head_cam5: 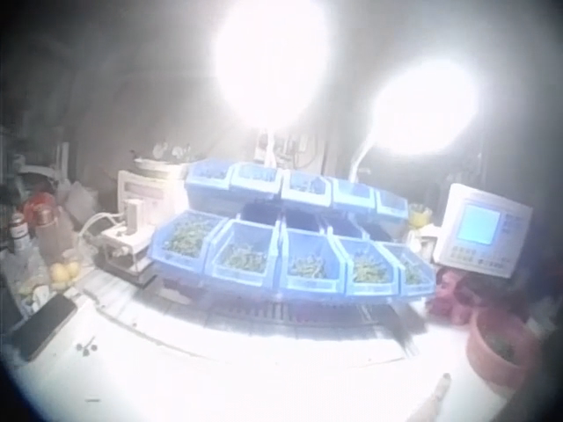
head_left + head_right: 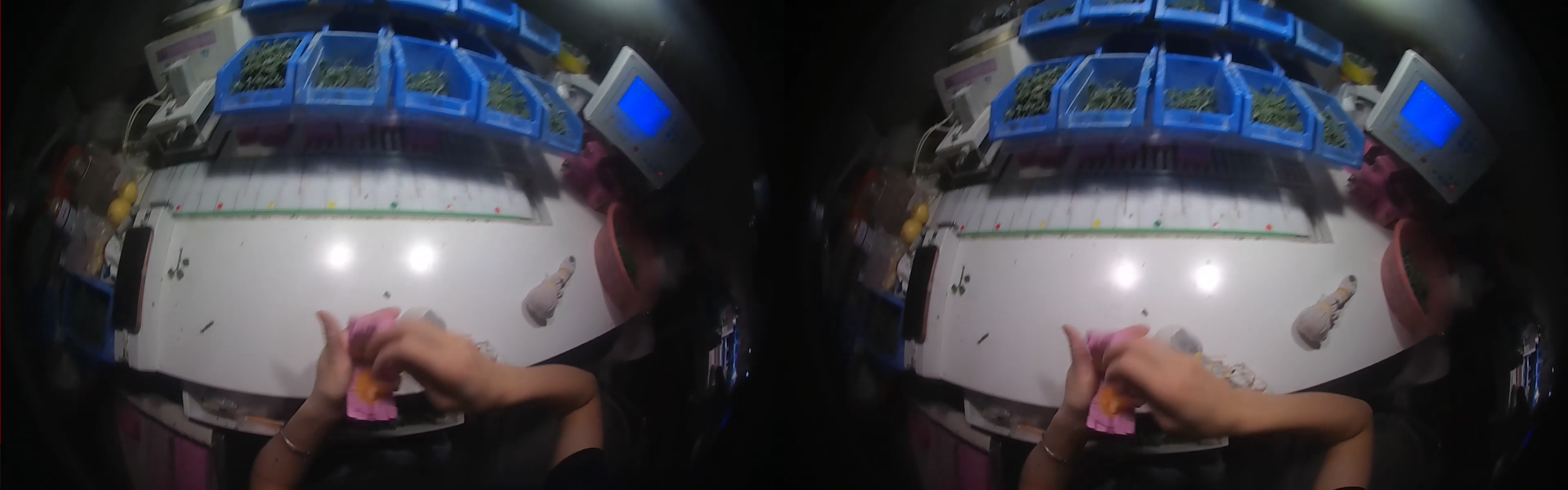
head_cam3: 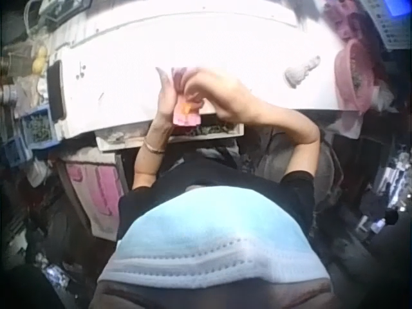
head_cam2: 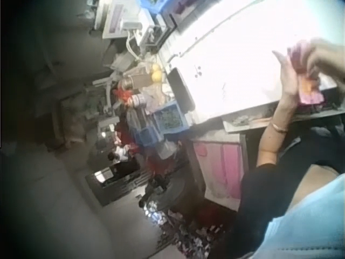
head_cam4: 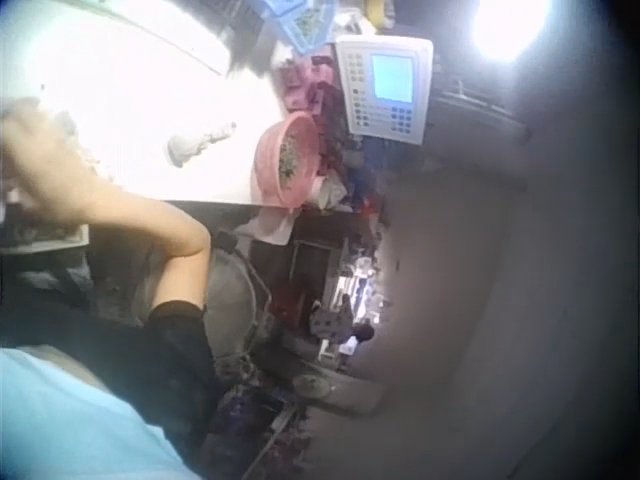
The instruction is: The person places parts into a pink mold by hand, secures the mold with a rubber band, and سپس aligns it with others on a tray.
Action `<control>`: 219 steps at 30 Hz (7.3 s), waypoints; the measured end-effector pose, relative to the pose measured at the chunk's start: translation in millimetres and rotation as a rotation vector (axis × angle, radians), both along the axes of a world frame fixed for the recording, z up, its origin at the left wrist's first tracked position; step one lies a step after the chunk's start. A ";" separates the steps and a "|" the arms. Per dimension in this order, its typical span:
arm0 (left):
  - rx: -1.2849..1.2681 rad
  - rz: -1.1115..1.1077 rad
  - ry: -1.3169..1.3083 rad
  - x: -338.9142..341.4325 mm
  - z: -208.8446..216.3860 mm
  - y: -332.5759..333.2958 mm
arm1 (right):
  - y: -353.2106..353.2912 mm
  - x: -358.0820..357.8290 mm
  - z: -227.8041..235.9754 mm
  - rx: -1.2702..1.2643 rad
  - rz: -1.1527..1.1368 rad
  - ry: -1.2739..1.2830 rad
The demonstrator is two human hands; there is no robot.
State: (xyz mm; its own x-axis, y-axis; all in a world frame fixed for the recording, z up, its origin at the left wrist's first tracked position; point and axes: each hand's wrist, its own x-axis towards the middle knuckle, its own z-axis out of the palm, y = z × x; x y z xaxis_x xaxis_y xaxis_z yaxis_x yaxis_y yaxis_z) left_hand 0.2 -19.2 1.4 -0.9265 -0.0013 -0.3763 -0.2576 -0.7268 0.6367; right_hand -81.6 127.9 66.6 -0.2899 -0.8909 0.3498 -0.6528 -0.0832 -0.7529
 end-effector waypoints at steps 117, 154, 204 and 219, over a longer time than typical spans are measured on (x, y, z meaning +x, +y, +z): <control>-0.443 0.247 0.372 -3.5 -11.0 5.3 | 43.5 33.9 -46.4 0.492 -0.548 0.586; -0.465 0.024 0.109 3.0 9.0 -5.5 | 16.6 27.7 -15.3 0.158 -0.397 0.367; -0.813 0.537 0.464 -10.8 -14.8 -9.1 | 28.8 45.0 -26.5 0.142 -0.467 -0.069; -0.736 0.570 0.567 -19.9 -1.6 8.6 | 27.6 50.8 -11.6 0.318 -0.330 0.192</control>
